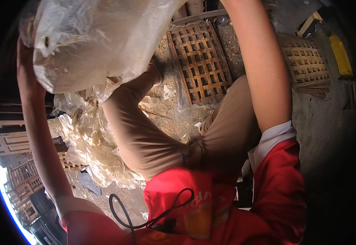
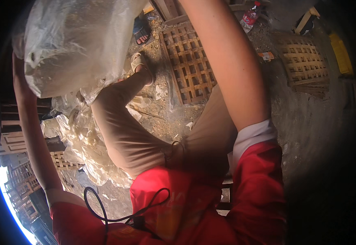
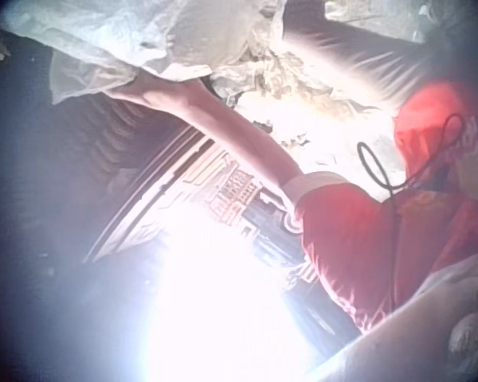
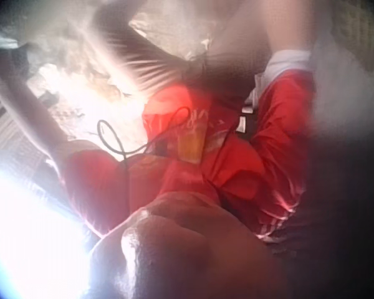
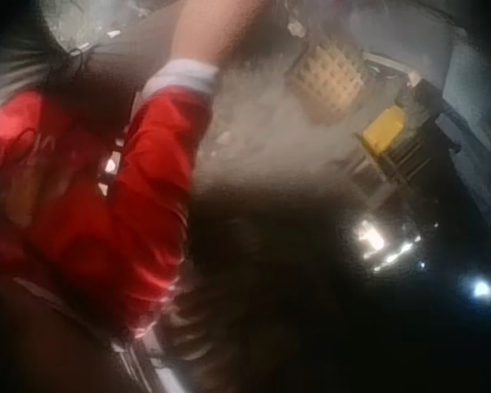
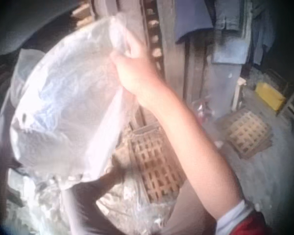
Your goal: The person sits on the floor and assembles a wooden lattice by hand, placing a plastic sheet underneath and adjusting the frame. They handle the lattice and plastic sheet repeatedly, aligning and securing the structure.
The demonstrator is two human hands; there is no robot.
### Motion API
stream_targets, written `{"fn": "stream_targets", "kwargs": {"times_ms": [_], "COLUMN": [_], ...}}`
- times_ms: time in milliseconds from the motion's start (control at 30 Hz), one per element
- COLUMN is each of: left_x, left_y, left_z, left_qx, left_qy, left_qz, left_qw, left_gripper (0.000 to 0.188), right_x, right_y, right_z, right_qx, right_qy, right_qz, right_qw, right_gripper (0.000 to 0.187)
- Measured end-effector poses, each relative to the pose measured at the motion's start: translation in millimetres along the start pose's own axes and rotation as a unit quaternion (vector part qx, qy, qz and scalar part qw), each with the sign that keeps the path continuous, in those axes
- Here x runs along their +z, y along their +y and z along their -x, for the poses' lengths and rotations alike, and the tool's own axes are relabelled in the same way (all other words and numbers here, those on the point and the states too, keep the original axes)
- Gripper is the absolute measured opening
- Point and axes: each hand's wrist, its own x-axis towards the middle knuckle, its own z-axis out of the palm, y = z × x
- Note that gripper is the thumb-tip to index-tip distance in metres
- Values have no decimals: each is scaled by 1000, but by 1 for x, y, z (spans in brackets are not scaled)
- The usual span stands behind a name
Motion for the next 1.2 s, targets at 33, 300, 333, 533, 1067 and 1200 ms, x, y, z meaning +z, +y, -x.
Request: {"fn": "stream_targets", "kwargs": {"times_ms": [33, 300, 333, 533, 1067, 1200], "left_x": [36, 208, 234, 324, 374, 372], "left_y": [-14, -240, -268, -477, -619, -607], "left_z": [-13, -13, -5, 64, 74, 99], "left_qx": [-14, -218, -255, -326, -182, -107], "left_qy": [-51, -107, -131, -154, -93, -98], "left_qz": [63, 97, 126, -145, -242, -359], "left_qw": [997, 965, 950, 922, 948, 922], "left_gripper": [49, 45, 39, 33, 34, 40], "right_x": [-29, -130, -147, -191, -195, -205], "right_y": [36, 235, 276, 477, 629, 576], "right_z": [-9, 65, 88, 210, 303, 313], "right_qx": [-5, 299, 258, 312, 322, 442], "right_qy": [21, 25, 27, 16, 20, -56], "right_qz": [54, 178, 253, 443, 415, 399], "right_qw": [998, 937, 932, 840, 851, 802], "right_gripper": [65, 64, 59, 24, 37, 58]}}
